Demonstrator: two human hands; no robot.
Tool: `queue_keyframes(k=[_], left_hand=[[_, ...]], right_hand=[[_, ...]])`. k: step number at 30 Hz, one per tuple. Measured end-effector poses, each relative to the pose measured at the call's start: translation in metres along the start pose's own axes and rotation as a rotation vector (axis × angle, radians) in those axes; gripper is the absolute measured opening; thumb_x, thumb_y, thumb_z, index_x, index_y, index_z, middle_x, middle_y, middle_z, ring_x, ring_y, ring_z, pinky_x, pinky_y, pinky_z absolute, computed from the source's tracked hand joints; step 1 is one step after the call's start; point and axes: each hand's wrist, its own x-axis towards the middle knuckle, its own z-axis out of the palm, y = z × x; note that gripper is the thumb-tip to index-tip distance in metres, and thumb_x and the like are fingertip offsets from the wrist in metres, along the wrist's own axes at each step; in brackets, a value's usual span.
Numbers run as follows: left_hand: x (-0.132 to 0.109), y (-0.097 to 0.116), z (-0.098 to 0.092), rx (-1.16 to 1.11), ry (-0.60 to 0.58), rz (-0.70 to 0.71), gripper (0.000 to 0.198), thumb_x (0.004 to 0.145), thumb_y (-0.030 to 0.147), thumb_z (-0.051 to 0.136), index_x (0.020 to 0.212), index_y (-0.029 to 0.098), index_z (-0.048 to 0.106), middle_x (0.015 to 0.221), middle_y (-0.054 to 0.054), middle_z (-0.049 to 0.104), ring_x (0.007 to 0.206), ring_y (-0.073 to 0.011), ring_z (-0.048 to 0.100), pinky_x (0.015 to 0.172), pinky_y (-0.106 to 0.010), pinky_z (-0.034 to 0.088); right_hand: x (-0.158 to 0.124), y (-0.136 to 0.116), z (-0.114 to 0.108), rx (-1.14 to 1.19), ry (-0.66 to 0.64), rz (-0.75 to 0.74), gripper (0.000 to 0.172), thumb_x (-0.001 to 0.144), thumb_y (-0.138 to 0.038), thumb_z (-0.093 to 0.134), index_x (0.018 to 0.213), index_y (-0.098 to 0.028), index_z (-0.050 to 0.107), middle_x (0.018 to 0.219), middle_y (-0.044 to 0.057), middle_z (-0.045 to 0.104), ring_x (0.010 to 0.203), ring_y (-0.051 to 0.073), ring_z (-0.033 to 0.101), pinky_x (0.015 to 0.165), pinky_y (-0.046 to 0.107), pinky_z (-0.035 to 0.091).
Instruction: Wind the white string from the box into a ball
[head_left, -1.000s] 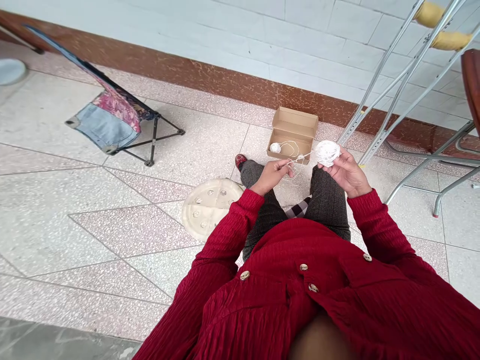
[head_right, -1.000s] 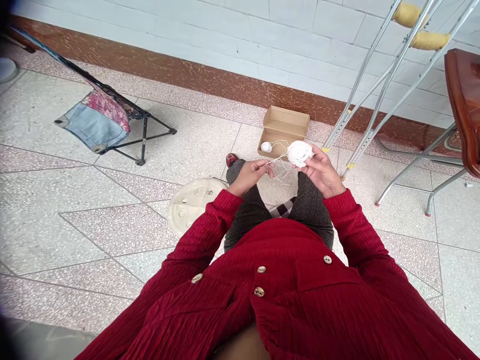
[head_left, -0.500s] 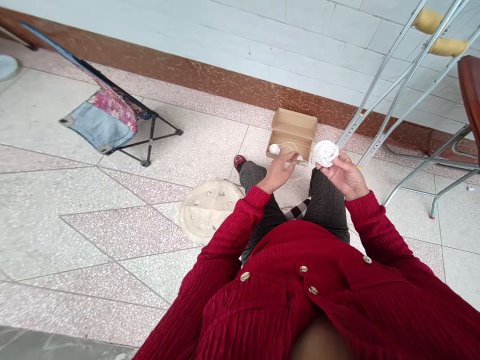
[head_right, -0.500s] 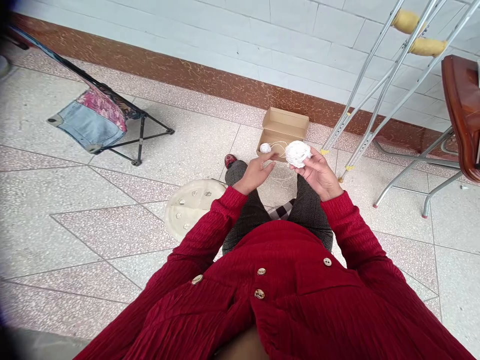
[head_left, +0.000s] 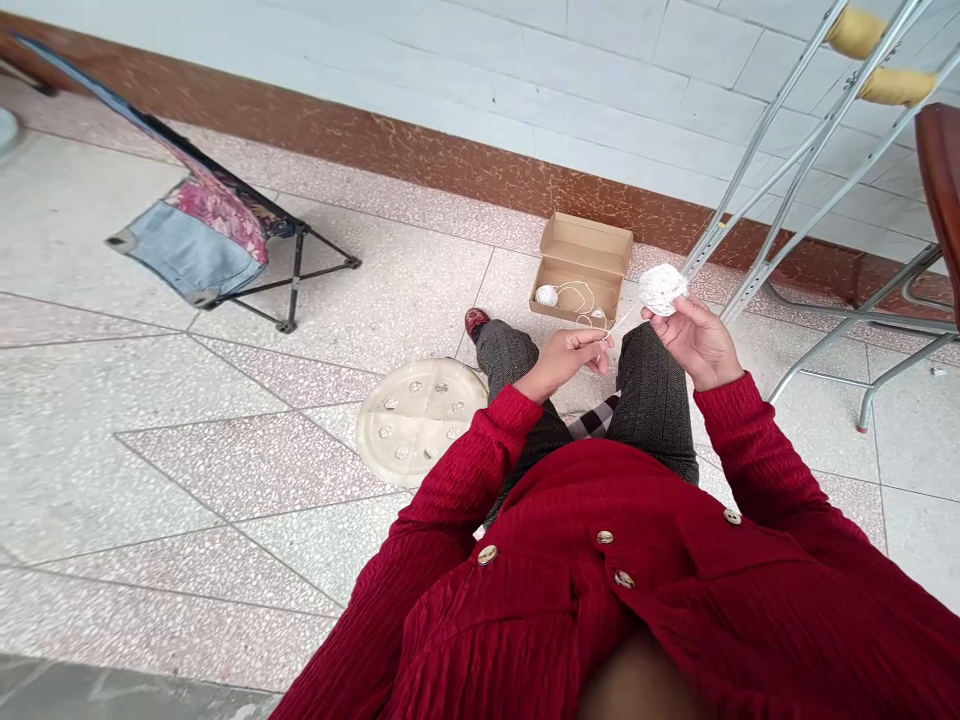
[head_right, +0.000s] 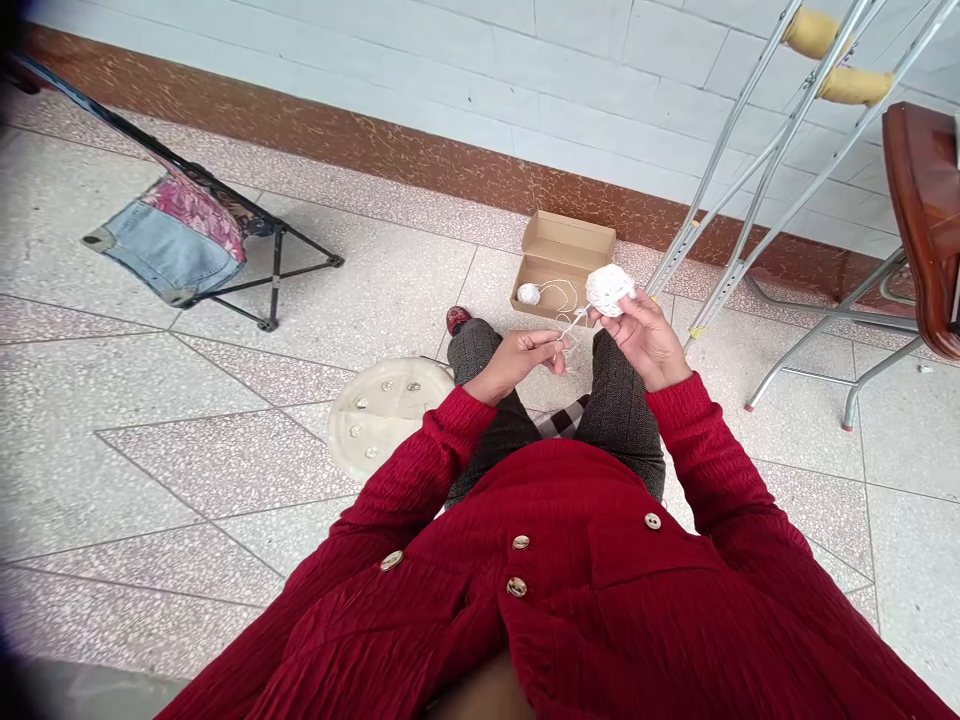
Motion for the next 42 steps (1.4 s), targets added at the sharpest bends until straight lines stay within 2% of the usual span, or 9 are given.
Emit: queue_keyframes(k=[4, 10, 20, 25, 28, 31, 34, 38, 42], left_hand=[[-0.006, 0.004, -0.009, 0.144, -0.038, 0.016, 0.033, 0.093, 0.046, 0.058, 0.092, 0.014, 0.066, 0.065, -0.001, 0.068, 0.063, -0.0132, 0.065, 0.067, -0.025, 0.051], [-0.018, 0.006, -0.018, 0.453, -0.113, 0.077, 0.038, 0.096, 0.036, 0.047, 0.068, 0.015, 0.063, 0.065, -0.001, 0.066, 0.061, -0.0103, 0.057, 0.064, -0.022, 0.043], [-0.037, -0.011, -0.049, 0.56, -0.1, 0.038, 0.035, 0.098, 0.039, 0.044, 0.083, 0.016, 0.067, 0.065, 0.0, 0.068, 0.065, -0.0125, 0.061, 0.071, -0.023, 0.047], [-0.033, -0.011, -0.076, 0.716, -0.049, 0.049, 0.039, 0.098, 0.037, 0.042, 0.079, 0.015, 0.069, 0.076, -0.003, 0.073, 0.077, -0.0165, 0.067, 0.08, -0.027, 0.05], [-0.017, -0.013, -0.084, 0.862, 0.113, 0.046, 0.029, 0.093, 0.03, 0.05, 0.096, 0.014, 0.074, 0.098, -0.008, 0.077, 0.094, -0.0228, 0.07, 0.091, -0.033, 0.051], [0.003, -0.005, -0.078, 0.869, 0.283, 0.051, 0.043, 0.086, 0.02, 0.057, 0.128, 0.013, 0.066, 0.128, -0.014, 0.07, 0.114, -0.0264, 0.067, 0.101, -0.039, 0.05], [0.024, 0.012, -0.057, 0.685, 0.27, 0.181, 0.05, 0.088, 0.021, 0.059, 0.138, 0.016, 0.058, 0.138, -0.013, 0.064, 0.121, -0.0238, 0.063, 0.106, -0.039, 0.048], [0.05, 0.03, -0.02, 0.389, 0.188, 0.386, 0.056, 0.083, 0.034, 0.073, 0.135, 0.017, 0.06, 0.137, -0.012, 0.065, 0.127, -0.0249, 0.06, 0.11, -0.039, 0.044], [0.057, 0.028, 0.006, 0.23, 0.108, 0.326, 0.039, 0.087, 0.049, 0.07, 0.103, 0.013, 0.073, 0.1, -0.01, 0.077, 0.1, -0.0232, 0.069, 0.096, -0.036, 0.051]], right_hand=[[0.004, 0.007, -0.002, 0.005, -0.019, 0.021, 0.033, 0.077, -0.038, 0.081, 0.105, -0.027, 0.067, 0.104, 0.001, 0.073, 0.088, 0.018, 0.07, 0.077, 0.03, 0.064], [0.015, -0.001, -0.012, 0.046, 0.013, -0.025, 0.034, 0.079, -0.038, 0.079, 0.109, -0.027, 0.067, 0.116, 0.002, 0.071, 0.094, 0.019, 0.07, 0.077, 0.031, 0.066], [0.025, -0.039, -0.027, 0.129, 0.101, -0.178, 0.039, 0.079, -0.03, 0.079, 0.116, -0.03, 0.066, 0.117, 0.002, 0.07, 0.096, 0.019, 0.071, 0.072, 0.028, 0.068], [0.024, -0.061, -0.041, 0.071, 0.121, -0.279, 0.042, 0.08, -0.033, 0.08, 0.12, -0.031, 0.065, 0.117, 0.003, 0.07, 0.095, 0.02, 0.071, 0.069, 0.028, 0.067], [0.015, -0.056, -0.034, 0.004, 0.085, -0.243, 0.045, 0.08, -0.034, 0.079, 0.122, -0.031, 0.065, 0.116, 0.003, 0.071, 0.091, 0.019, 0.071, 0.07, 0.028, 0.066], [0.006, -0.045, -0.015, -0.046, -0.002, -0.163, 0.045, 0.08, -0.035, 0.08, 0.122, -0.03, 0.066, 0.116, 0.003, 0.072, 0.089, 0.018, 0.072, 0.073, 0.029, 0.066], [0.002, -0.034, 0.005, -0.107, -0.073, -0.069, 0.046, 0.078, -0.037, 0.082, 0.12, -0.028, 0.066, 0.116, 0.004, 0.072, 0.088, 0.019, 0.072, 0.076, 0.033, 0.066], [0.004, -0.027, 0.025, -0.158, -0.148, 0.021, 0.049, 0.075, -0.038, 0.085, 0.119, -0.027, 0.066, 0.114, 0.004, 0.073, 0.085, 0.019, 0.073, 0.075, 0.033, 0.066], [0.005, -0.035, 0.032, -0.2, -0.195, 0.036, 0.049, 0.072, -0.035, 0.088, 0.116, -0.026, 0.067, 0.111, 0.003, 0.073, 0.084, 0.017, 0.072, 0.072, 0.031, 0.066]])
